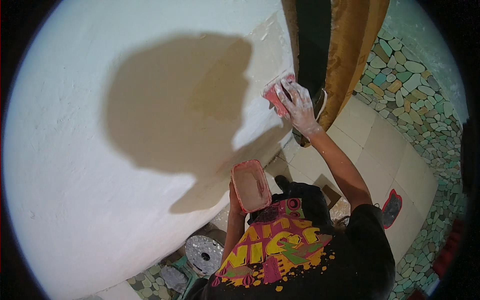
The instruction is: Patching or plastering a wall using a white paste and a red sponge applicator.
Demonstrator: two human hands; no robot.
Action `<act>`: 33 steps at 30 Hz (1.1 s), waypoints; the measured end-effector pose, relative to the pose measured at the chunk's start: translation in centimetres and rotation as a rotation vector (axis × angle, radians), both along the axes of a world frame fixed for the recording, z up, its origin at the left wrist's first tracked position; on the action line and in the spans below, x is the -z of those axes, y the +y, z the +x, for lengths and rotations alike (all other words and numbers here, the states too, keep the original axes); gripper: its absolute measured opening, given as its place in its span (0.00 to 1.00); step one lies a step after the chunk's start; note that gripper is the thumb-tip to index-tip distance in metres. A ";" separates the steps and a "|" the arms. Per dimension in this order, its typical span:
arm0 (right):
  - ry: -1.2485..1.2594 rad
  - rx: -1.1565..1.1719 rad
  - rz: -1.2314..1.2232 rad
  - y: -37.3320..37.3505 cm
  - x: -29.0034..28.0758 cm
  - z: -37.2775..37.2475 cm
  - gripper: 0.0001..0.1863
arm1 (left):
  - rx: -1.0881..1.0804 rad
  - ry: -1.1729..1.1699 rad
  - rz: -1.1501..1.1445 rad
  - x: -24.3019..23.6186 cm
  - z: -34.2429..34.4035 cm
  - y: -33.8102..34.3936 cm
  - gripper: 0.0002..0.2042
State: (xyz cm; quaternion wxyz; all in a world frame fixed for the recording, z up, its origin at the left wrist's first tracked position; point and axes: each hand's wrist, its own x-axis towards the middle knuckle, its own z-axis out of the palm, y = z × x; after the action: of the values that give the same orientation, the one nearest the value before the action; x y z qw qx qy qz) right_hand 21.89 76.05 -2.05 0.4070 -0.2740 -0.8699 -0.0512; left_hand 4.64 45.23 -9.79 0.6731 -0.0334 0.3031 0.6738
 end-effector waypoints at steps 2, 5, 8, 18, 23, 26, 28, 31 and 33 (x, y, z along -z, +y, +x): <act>-0.085 -0.005 -0.149 -1.7 1.1 1.1 0.42 | 0.023 -0.005 0.000 -0.6 0.5 0.1 0.34; 0.103 -0.062 -0.129 -4.7 -1.9 1.6 0.39 | 0.057 -0.081 0.027 -1.5 1.3 0.2 0.34; 0.291 -0.088 -0.073 -5.8 -7.7 1.2 0.33 | 0.081 -0.113 0.047 -1.3 1.4 -0.1 0.34; 0.574 -0.123 -0.371 -2.2 -17.7 -0.3 0.20 | -0.032 -0.086 0.004 -1.0 1.1 -3.2 0.35; 0.642 -0.183 -0.552 -3.7 -17.4 -1.2 0.19 | -0.031 -0.121 0.109 -0.4 0.5 -4.4 0.32; 0.586 -0.217 -0.535 -6.1 -14.9 -2.1 0.22 | -0.073 -0.126 0.084 -0.2 0.2 -4.5 0.33; 0.552 -0.261 -0.512 -8.1 -13.8 -2.8 0.23 | -0.108 -0.124 0.030 -0.1 -0.1 -4.3 0.35; 0.505 -0.373 -0.524 -8.7 -13.1 -3.2 0.27 | -0.078 -0.146 0.052 0.1 -0.7 -3.9 0.35; 0.527 -0.365 -0.671 -8.9 -14.1 -3.2 0.25 | -0.062 -0.065 0.045 0.1 -0.8 -3.7 0.35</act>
State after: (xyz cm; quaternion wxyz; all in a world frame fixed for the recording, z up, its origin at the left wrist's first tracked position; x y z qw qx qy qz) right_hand 18.68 67.16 12.04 0.5053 -0.2368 -0.7392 0.3770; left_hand 3.83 41.56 -9.90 0.6619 -0.0495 0.2645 0.6996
